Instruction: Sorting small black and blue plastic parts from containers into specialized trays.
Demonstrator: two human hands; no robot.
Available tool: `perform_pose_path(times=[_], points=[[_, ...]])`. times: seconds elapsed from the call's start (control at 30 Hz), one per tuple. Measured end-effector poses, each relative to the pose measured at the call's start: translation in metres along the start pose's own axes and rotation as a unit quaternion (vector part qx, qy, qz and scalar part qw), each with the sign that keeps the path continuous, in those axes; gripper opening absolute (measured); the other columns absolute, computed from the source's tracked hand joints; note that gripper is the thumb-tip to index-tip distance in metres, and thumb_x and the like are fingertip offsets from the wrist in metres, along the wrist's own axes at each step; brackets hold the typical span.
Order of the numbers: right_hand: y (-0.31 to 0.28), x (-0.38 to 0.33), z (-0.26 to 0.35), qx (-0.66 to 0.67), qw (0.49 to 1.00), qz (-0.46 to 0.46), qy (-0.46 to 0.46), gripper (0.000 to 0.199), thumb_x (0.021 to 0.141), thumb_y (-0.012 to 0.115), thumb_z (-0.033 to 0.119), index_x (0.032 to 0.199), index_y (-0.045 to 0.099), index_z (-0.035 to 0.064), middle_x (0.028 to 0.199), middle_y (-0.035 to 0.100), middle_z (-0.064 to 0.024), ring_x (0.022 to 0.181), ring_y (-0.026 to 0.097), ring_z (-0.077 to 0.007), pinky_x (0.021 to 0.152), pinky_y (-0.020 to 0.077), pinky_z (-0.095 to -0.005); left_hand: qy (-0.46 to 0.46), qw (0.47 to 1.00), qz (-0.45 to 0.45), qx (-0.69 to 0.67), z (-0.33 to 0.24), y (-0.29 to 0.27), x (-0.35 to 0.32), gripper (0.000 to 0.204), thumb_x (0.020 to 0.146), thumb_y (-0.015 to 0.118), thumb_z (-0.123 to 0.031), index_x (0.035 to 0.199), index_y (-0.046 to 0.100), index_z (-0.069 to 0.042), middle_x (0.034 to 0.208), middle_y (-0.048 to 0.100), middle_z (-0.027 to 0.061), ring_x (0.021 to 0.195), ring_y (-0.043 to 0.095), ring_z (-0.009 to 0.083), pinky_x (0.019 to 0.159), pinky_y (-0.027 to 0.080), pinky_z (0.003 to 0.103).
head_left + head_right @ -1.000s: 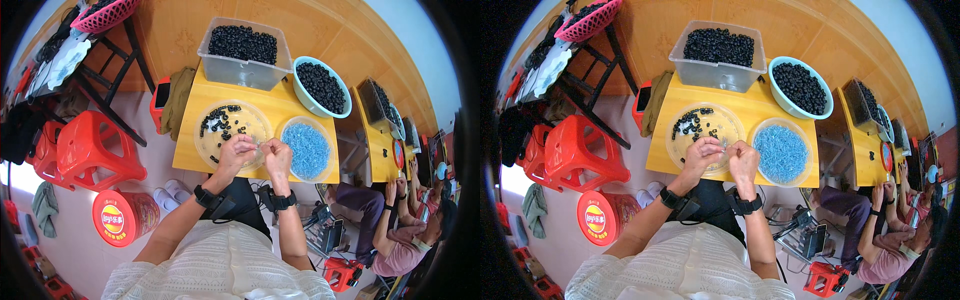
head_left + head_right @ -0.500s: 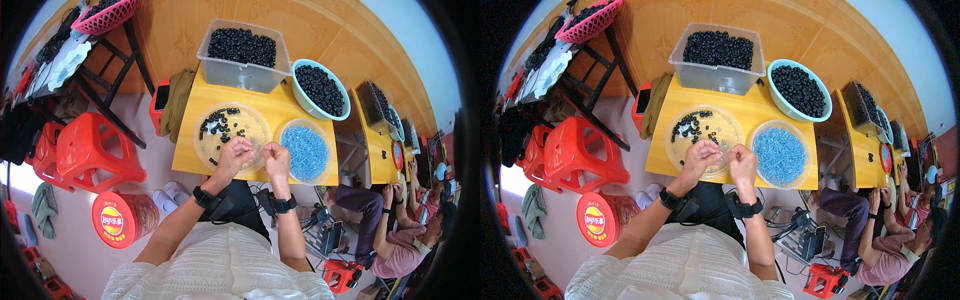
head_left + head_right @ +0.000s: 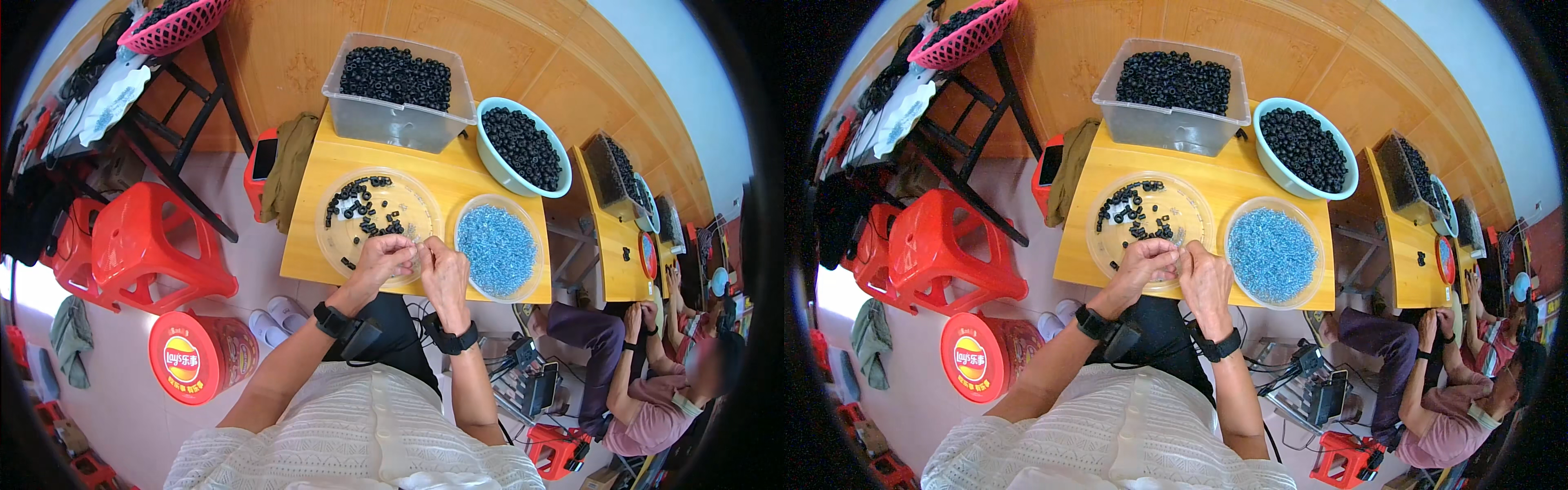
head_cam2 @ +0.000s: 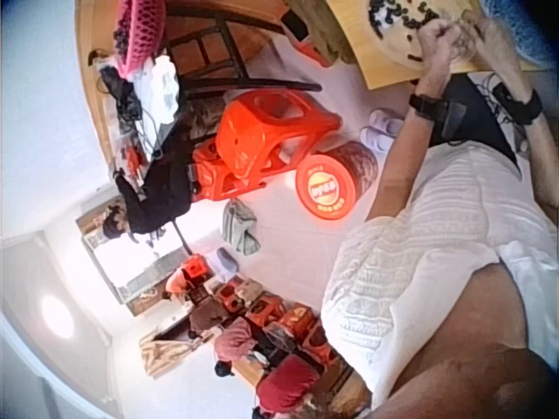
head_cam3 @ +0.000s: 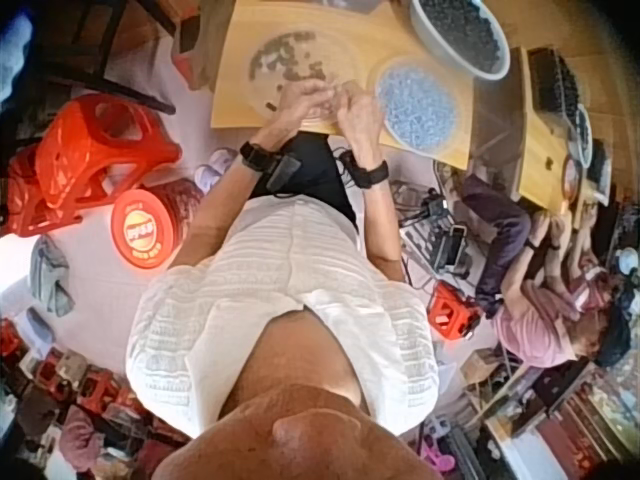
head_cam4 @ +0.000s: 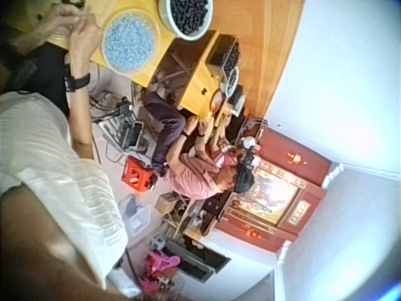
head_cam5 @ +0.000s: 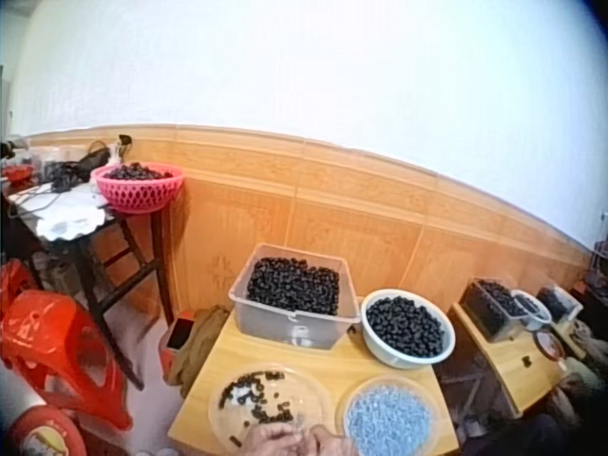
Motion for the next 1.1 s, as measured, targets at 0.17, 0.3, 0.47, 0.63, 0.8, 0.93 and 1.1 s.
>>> perform_pose_path(times=[0.17, 0.3, 0.47, 0.63, 0.8, 0.93, 1.1], points=[[0.011, -0.001, -0.024, 0.207, 0.972, 0.024, 0.108, 0.015, 0.082, 0.055, 0.013, 0.074, 0.059, 0.0019, 0.052, 0.053, -0.009, 0.044, 0.05, -0.0172, 0.042, 0.0414, -0.0332, 0.0, 1.0, 0.006, 0.025, 0.0, -0.002, 0.002, 0.012, 0.088, 0.057, -0.015, 0.092, 0.061, -0.004, 0.077, 0.058, -0.0006, 0.068, 0.055, 0.0057, 0.064, 0.049, 0.021], [0.019, -0.004, -0.031, 0.394, 0.89, 0.052, 0.224, 0.015, 0.082, 0.055, 0.012, 0.072, 0.059, 0.0024, 0.057, 0.054, 0.0, 0.046, 0.047, -0.0077, 0.038, 0.0394, -0.0237, -0.016, 0.999, 0.029, -0.005, 0.004, -0.001, 0.001, 0.013, 0.088, 0.056, -0.015, 0.092, 0.061, -0.003, 0.075, 0.056, -0.0005, 0.067, 0.054, 0.0057, 0.062, 0.048, 0.02], [0.017, -0.008, -0.031, 0.447, 0.831, 0.095, 0.317, 0.014, 0.081, 0.056, 0.014, 0.072, 0.058, 0.0031, 0.058, 0.053, 0.0007, 0.045, 0.046, -0.0067, 0.037, 0.0402, -0.0213, -0.015, 0.99, 0.048, -0.131, -0.001, 0.007, -0.005, 0.013, 0.088, 0.057, -0.014, 0.094, 0.06, -0.002, 0.08, 0.058, 0.0001, 0.069, 0.055, 0.0057, 0.064, 0.048, 0.02], [0.024, -0.01, -0.041, 0.464, 0.811, 0.108, 0.34, 0.015, 0.081, 0.055, 0.014, 0.07, 0.057, 0.0038, 0.059, 0.053, 0.0, 0.045, 0.047, -0.0069, 0.037, 0.0408, -0.021, 0.01, 0.997, 0.065, -0.042, -0.006, 0.01, -0.005, 0.011, 0.086, 0.058, -0.009, 0.096, 0.059, -0.004, 0.085, 0.059, -0.0002, 0.075, 0.056, 0.0056, 0.066, 0.049, 0.021], [0.022, -0.006, -0.029, 0.422, 0.873, 0.018, 0.242, 0.016, 0.082, 0.056, 0.012, 0.07, 0.056, 0.0028, 0.056, 0.051, 0.0005, 0.045, 0.046, -0.0057, 0.037, 0.0393, -0.0212, 0.028, 0.998, 0.028, -0.039, -0.003, 0.004, -0.001, 0.01, 0.086, 0.058, -0.009, 0.095, 0.057, -0.005, 0.091, 0.059, 0.0005, 0.08, 0.057, 0.0071, 0.072, 0.051, 0.023], [0.021, -0.005, -0.026, 0.376, 0.904, 0.0, 0.203, 0.014, 0.083, 0.056, 0.01, 0.073, 0.057, 0.0012, 0.054, 0.051, 0.0012, 0.046, 0.046, -0.0055, 0.039, 0.0383, -0.0216, 0.014, 0.997, 0.019, -0.076, 0.001, 0.004, 0.0, 0.011, 0.087, 0.057, -0.01, 0.096, 0.054, -0.004, 0.092, 0.059, 0.0026, 0.081, 0.058, 0.0087, 0.076, 0.052, 0.025], [-0.001, -0.01, -0.012, 0.192, 0.978, 0.009, 0.079, 0.005, 0.08, 0.057, 0.005, 0.084, 0.059, 0.002, 0.052, 0.052, -0.0047, 0.045, 0.049, -0.0096, 0.044, 0.0405, -0.0276, 0.004, 0.996, 0.023, -0.089, -0.001, 0.001, 0.0, 0.012, 0.088, 0.056, -0.011, 0.097, 0.054, -0.005, 0.089, 0.06, 0.0029, 0.081, 0.058, 0.0089, 0.074, 0.051, 0.024]])
Point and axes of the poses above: each hand's wrist, its own x-axis towards the middle knuckle, its own y-axis out of the palm, z = x × y, the point moved 5 cm from there along x, towards the middle knuckle
